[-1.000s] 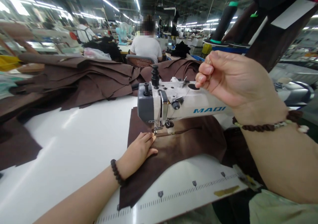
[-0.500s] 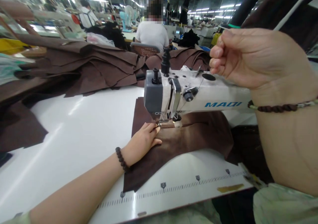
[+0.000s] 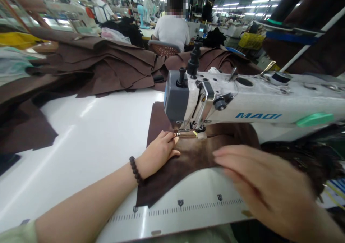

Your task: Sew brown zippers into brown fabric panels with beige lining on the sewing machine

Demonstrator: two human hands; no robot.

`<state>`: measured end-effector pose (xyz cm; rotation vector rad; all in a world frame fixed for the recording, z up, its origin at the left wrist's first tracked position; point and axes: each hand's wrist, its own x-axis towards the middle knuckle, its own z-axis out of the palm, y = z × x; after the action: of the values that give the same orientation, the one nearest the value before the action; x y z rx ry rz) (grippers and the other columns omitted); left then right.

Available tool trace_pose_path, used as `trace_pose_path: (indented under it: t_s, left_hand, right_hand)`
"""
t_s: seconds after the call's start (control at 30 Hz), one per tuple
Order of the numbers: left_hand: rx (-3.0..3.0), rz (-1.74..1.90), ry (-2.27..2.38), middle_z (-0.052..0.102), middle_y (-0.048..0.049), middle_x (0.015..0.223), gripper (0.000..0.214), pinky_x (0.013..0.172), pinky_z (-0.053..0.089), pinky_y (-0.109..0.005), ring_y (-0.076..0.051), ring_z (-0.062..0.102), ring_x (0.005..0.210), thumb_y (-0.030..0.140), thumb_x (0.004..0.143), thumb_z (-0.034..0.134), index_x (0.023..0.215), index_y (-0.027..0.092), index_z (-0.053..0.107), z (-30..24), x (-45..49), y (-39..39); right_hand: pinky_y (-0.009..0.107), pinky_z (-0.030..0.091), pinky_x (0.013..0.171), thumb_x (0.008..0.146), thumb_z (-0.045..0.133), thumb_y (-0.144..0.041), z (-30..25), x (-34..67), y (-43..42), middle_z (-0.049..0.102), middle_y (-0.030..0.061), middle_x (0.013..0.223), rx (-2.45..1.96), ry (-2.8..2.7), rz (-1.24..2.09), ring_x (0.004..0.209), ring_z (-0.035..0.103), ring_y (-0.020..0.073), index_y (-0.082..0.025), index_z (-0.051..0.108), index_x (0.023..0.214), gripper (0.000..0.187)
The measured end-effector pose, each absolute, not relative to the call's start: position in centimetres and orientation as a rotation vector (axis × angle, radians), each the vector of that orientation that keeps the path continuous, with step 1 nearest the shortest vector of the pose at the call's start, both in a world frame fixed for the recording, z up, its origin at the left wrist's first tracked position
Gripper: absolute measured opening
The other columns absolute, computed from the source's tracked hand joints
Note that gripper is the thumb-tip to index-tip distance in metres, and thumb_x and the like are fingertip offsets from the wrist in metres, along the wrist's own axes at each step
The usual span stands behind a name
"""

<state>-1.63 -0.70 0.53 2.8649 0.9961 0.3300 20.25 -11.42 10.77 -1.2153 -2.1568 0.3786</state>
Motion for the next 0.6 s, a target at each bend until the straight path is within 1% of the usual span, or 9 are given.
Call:
trace_pose_path:
  t_s: [0.03, 0.07, 0.1, 0.17, 0.23, 0.33, 0.47, 0.6]
  left_hand:
    - [2.868, 0.327, 0.995, 0.053, -0.0108, 0.102, 0.037, 0.09, 0.042, -0.039, -0.025, 0.048, 0.098, 0.036, 0.084, 0.056, 0.108, 0.008, 0.053, 0.6, -1.6, -0.7]
    - [2.868, 0.321, 0.994, 0.053, -0.0106, 0.102, 0.035, 0.089, 0.042, -0.039, -0.025, 0.048, 0.097, 0.036, 0.084, 0.055, 0.107, 0.009, 0.054, 0.7, -1.6, -0.8]
    - [2.866, 0.31, 0.995, 0.054, -0.0104, 0.1, 0.034, 0.089, 0.042, -0.039, -0.024, 0.048, 0.096, 0.036, 0.085, 0.054, 0.105, 0.009, 0.055, 0.8, -1.5, -0.8]
    - [2.858, 0.273, 1.007, 0.054, -0.0105, 0.099, 0.033, 0.088, 0.042, -0.039, -0.024, 0.048, 0.095, 0.037, 0.086, 0.053, 0.102, 0.009, 0.056, 1.0, -1.5, -0.9]
    - [2.852, 0.225, 1.027, 0.055, -0.0111, 0.098, 0.034, 0.089, 0.042, -0.039, -0.025, 0.048, 0.097, 0.037, 0.086, 0.052, 0.101, 0.008, 0.057, 1.1, -1.4, -0.9]
    - [2.845, 0.193, 1.049, 0.055, -0.0117, 0.1, 0.035, 0.094, 0.039, -0.041, -0.026, 0.049, 0.1, 0.038, 0.085, 0.053, 0.1, 0.007, 0.057, 1.1, -1.4, -0.9]
    - [2.821, 0.232, 1.067, 0.056, -0.0113, 0.103, 0.034, 0.1, 0.035, -0.042, -0.025, 0.05, 0.104, 0.04, 0.086, 0.052, 0.098, 0.009, 0.056, 0.7, -1.4, -0.8]
    - [2.816, 0.248, 1.08, 0.057, -0.0114, 0.105, 0.032, 0.101, 0.034, -0.042, -0.024, 0.051, 0.105, 0.039, 0.086, 0.052, 0.097, 0.009, 0.055, 0.6, -1.4, -0.8]
  right_hand:
    - [0.041, 0.053, 0.078, 0.083, 0.048, -0.019, 9.3, 18.9, -10.9, 0.064, 0.0085, 0.1, -1.236, -2.292, 0.234, 0.092, 0.06, 0.0247, -0.022, 0.061, 0.099, 0.021]
    - [0.045, 0.052, 0.08, 0.084, 0.045, -0.016, 7.9, 17.8, -10.0, 0.063, 0.0118, 0.103, -1.302, -2.361, 0.133, 0.094, 0.059, 0.0268, -0.017, 0.061, 0.1, 0.023]
    - [0.048, 0.049, 0.085, 0.084, 0.044, -0.016, 6.4, 16.9, -8.9, 0.061, 0.0145, 0.107, -1.376, -2.396, 0.081, 0.099, 0.057, 0.0284, -0.012, 0.059, 0.105, 0.026]
    - [0.05, 0.043, 0.095, 0.085, 0.043, -0.016, 3.7, 16.1, -6.8, 0.055, 0.0164, 0.117, -1.477, -2.44, 0.11, 0.111, 0.05, 0.0285, -0.008, 0.051, 0.12, 0.036]
    - [0.05, 0.037, 0.101, 0.086, 0.042, -0.017, 1.7, 16.0, -5.5, 0.049, 0.0163, 0.127, -1.513, -2.44, 0.17, 0.119, 0.043, 0.0269, -0.008, 0.044, 0.126, 0.041]
    - [0.05, 0.033, 0.104, 0.087, 0.039, -0.018, 0.3, 16.2, -5.2, 0.043, 0.0154, 0.133, -1.511, -2.411, 0.199, 0.123, 0.039, 0.0262, -0.008, 0.045, 0.126, 0.04]
    - [0.05, 0.034, 0.103, 0.086, 0.038, -0.017, 0.3, 16.4, -5.6, 0.044, 0.0146, 0.132, -1.47, -2.368, 0.236, 0.123, 0.04, 0.0246, -0.011, 0.044, 0.126, 0.041]
    - [0.05, 0.034, 0.103, 0.086, 0.038, -0.018, 0.3, 16.4, -5.5, 0.044, 0.0154, 0.132, -1.482, -2.371, 0.245, 0.123, 0.04, 0.0245, -0.009, 0.043, 0.128, 0.043]
